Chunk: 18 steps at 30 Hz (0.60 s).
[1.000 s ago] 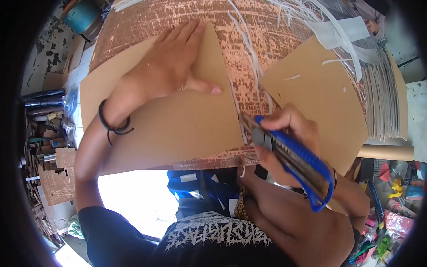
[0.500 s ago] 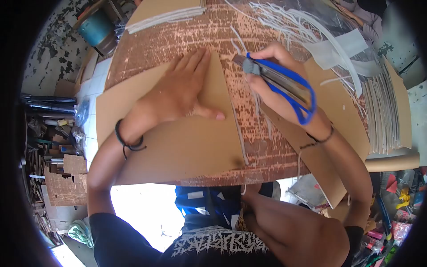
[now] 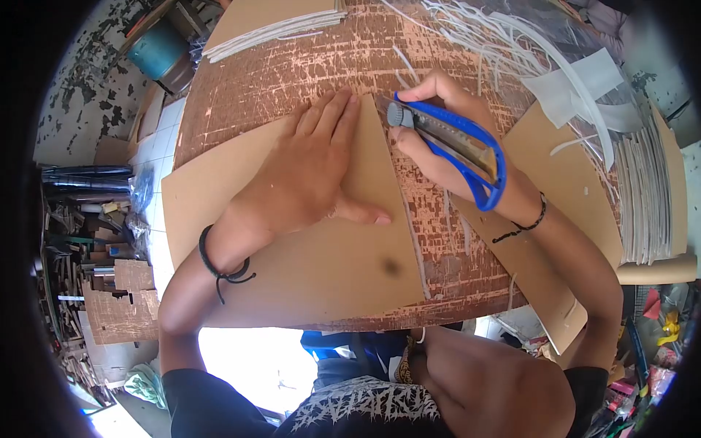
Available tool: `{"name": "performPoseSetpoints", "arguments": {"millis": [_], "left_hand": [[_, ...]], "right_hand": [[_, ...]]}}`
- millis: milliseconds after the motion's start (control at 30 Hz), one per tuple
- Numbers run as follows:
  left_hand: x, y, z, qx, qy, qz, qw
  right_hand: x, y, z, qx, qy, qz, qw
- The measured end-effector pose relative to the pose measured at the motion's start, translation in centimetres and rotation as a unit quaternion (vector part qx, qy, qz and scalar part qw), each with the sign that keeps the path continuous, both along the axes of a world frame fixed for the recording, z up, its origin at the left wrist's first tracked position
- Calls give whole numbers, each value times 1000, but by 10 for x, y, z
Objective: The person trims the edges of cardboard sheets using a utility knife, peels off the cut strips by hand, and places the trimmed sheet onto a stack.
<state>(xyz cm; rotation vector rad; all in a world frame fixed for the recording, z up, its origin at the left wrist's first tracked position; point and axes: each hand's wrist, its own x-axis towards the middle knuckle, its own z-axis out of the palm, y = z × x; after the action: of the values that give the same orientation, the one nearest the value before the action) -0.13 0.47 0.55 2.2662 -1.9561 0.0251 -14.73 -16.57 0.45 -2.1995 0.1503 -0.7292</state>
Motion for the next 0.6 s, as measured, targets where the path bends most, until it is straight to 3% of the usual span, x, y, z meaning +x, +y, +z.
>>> {"name": "performPoseSetpoints", "arguments": {"millis": [67,267,300,400,500,567,600], "left_hand": [[0,1,-1,-5,4,0,1000],[1,1,-3,-22,10,-4,1000],[2,1,-3,-22,10,-5,1000],[3,2,-6,-24,10,-8,1000],[5,2,-6,-21,15,-13,1000],[4,2,-4,-11,19,-15,1000],[3,2,-2,-4,19,-14,1000]], "right_hand": [[-10,6,-1,35,-9,13,999],[-77,50,23,109,113,-1,988],[-89,50,17,19,77,37,996],[-127,68,22,99,116,63,986],[-150,56,38,23,186,129,974],[-151,52,38,81,86,18,993],[-148,47,36,-27,46,-72,996]]}}
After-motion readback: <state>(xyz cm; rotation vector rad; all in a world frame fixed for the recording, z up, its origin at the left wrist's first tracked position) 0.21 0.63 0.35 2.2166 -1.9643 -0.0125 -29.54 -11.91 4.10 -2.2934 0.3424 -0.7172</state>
